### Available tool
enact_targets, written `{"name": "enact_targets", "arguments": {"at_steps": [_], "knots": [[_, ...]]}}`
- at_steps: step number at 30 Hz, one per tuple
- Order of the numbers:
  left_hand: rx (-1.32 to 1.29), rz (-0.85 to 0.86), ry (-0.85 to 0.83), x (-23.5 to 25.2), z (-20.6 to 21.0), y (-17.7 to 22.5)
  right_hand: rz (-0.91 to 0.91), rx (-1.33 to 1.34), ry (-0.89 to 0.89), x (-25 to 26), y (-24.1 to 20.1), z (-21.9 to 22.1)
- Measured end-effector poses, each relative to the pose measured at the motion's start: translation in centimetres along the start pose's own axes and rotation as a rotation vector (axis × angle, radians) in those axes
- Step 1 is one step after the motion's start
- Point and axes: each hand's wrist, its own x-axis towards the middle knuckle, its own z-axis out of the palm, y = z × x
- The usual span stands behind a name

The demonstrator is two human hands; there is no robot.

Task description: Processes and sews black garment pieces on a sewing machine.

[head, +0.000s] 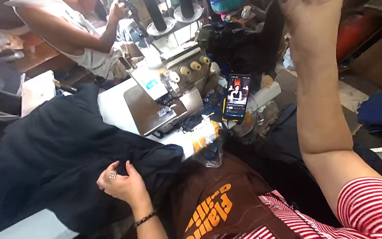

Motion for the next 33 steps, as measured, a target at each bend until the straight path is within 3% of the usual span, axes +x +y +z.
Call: {"name": "enact_targets", "arguments": {"at_steps": [3,6,9,13,20,26,33], "knots": [[-0.163,0.198,0.094,-2.3,-1.4,4.5,0.06,0.036,-0.245,-8.1,-2.2,4.5],[-0.606,0.22,-0.26,-5.7,-1.8,8.9,0.314,0.282,-0.485,-16.8,-1.0,9.7],[-0.911,-0.064,-0.609,-7.5,-1.8,11.6,0.58,0.471,-0.629,-22.7,-0.3,13.4],[-0.984,-0.361,-0.638,-8.0,-2.1,11.2,0.702,0.554,-0.706,-24.5,-0.5,16.1],[-1.024,-0.383,-0.477,-8.4,-1.9,10.3,0.577,0.341,-0.698,-24.5,0.6,17.4],[-1.122,-0.525,-0.445,-8.5,-1.8,10.7,0.172,-0.101,-0.703,-25.7,-1.8,16.2],[-1.002,-0.388,-0.421,-9.0,-1.2,10.8,-0.143,-0.363,-0.63,-27.6,-1.5,17.2]]}}
